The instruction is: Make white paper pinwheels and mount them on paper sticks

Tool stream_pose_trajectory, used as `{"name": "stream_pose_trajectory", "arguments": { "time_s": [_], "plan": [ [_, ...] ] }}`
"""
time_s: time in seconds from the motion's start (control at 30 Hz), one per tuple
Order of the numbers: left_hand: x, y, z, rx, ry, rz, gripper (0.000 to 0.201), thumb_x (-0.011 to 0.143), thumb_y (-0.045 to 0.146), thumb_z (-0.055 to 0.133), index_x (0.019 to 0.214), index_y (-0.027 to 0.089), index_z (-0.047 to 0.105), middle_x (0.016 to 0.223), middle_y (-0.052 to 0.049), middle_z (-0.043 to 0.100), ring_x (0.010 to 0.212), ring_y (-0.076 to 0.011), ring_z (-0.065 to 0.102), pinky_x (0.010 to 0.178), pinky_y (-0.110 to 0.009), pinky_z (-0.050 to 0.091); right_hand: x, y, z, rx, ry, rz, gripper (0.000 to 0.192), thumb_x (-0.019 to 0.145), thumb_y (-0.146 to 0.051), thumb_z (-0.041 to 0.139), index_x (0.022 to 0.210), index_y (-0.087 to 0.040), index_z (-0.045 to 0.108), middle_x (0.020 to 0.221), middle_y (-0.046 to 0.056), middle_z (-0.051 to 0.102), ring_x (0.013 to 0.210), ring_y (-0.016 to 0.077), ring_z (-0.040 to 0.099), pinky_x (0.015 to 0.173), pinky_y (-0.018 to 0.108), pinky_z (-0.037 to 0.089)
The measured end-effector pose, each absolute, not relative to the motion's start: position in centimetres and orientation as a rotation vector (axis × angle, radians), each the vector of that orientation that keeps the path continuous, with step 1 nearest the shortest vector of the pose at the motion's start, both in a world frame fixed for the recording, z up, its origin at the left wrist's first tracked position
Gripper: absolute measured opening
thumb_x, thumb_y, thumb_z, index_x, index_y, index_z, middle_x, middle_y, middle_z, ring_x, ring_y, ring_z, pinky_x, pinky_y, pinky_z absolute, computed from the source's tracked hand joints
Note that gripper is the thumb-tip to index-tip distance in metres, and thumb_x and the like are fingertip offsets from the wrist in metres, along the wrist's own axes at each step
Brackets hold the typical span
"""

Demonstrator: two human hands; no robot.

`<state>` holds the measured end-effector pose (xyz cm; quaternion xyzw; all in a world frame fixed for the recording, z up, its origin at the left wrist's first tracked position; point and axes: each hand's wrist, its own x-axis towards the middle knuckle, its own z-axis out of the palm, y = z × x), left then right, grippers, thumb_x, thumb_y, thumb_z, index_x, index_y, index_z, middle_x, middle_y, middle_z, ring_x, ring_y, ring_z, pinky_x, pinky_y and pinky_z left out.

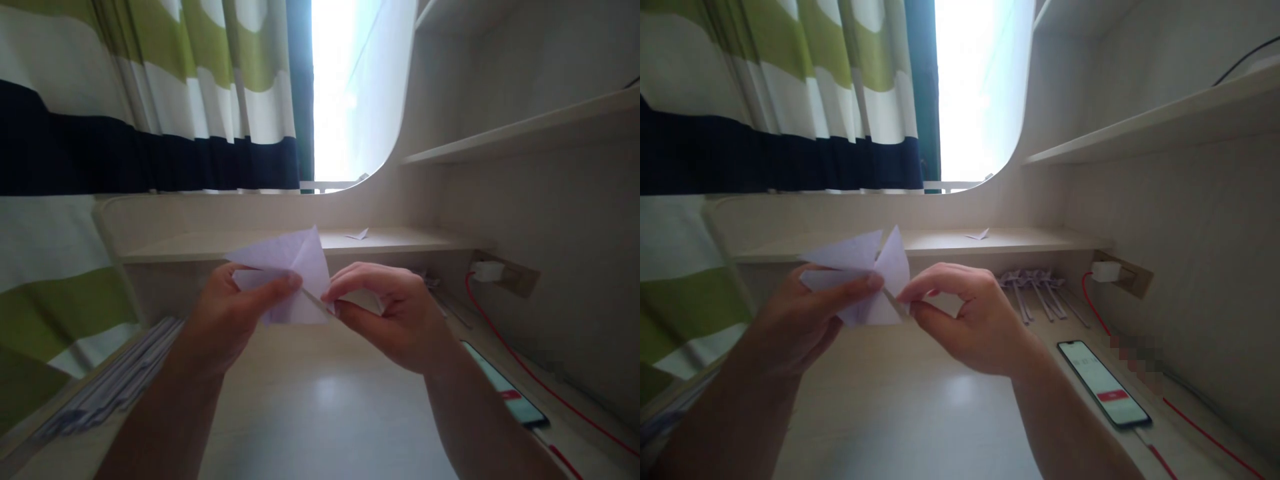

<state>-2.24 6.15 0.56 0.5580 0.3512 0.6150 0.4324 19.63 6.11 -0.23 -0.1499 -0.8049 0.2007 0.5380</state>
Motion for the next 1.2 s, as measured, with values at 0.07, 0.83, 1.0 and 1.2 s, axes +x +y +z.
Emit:
{"name": "stream_pose_trajectory", "arguments": {
  "time_s": [0.07, 0.83, 1.0, 1.2],
  "plan": [
    [-2.2, 6.4, 0.4, 1.411, 0.89, 1.513, 0.019, 0.067, 0.029, 0.095, 0.079, 0.019, 0.084, 0.078, -0.004, 0.079, 0.066, -0.0172, 0.067, 0.06, -0.024, 0.054, 19.7, 6.3, -0.4, -0.352, -1.93, 0.479, 0.018, 0.09, -0.005, 0.073, 0.101, -0.018, 0.08, 0.096, 0.004, 0.08, 0.087, 0.0162, 0.073, 0.079, 0.029, 0.057],
    [-2.0, 4.3, 0.5, 1.42, 0.933, 1.654, 0.019, 0.06, 0.028, 0.097, 0.065, 0.023, 0.079, 0.065, -0.002, 0.074, 0.055, -0.0171, 0.066, 0.049, -0.022, 0.05, 19.7, 4.9, -1.5, -0.443, -1.83, 0.594, 0.011, 0.09, -0.018, 0.08, 0.098, -0.025, 0.083, 0.098, 0.004, 0.081, 0.09, 0.0203, 0.074, 0.078, 0.034, 0.058],
    [-2.1, 3.9, 0.6, 1.44, 0.948, 1.656, 0.021, 0.06, 0.03, 0.097, 0.065, 0.022, 0.078, 0.066, -0.002, 0.074, 0.057, -0.0179, 0.066, 0.049, -0.023, 0.05, 19.5, 4.5, -1.4, -0.426, -1.82, 0.627, 0.01, 0.09, -0.016, 0.08, 0.096, -0.024, 0.082, 0.101, 0.005, 0.081, 0.093, 0.0213, 0.075, 0.081, 0.036, 0.061],
    [-2.4, 3.8, 0.3, 1.474, 0.933, 1.618, 0.02, 0.063, 0.031, 0.097, 0.069, 0.022, 0.08, 0.07, -0.003, 0.076, 0.059, -0.019, 0.068, 0.052, -0.024, 0.052, 19.4, 4.2, -1.6, -0.468, -1.808, 0.612, 0.008, 0.089, -0.016, 0.081, 0.092, -0.024, 0.082, 0.098, 0.005, 0.081, 0.087, 0.0202, 0.074, 0.075, 0.035, 0.059]
  ]
}}
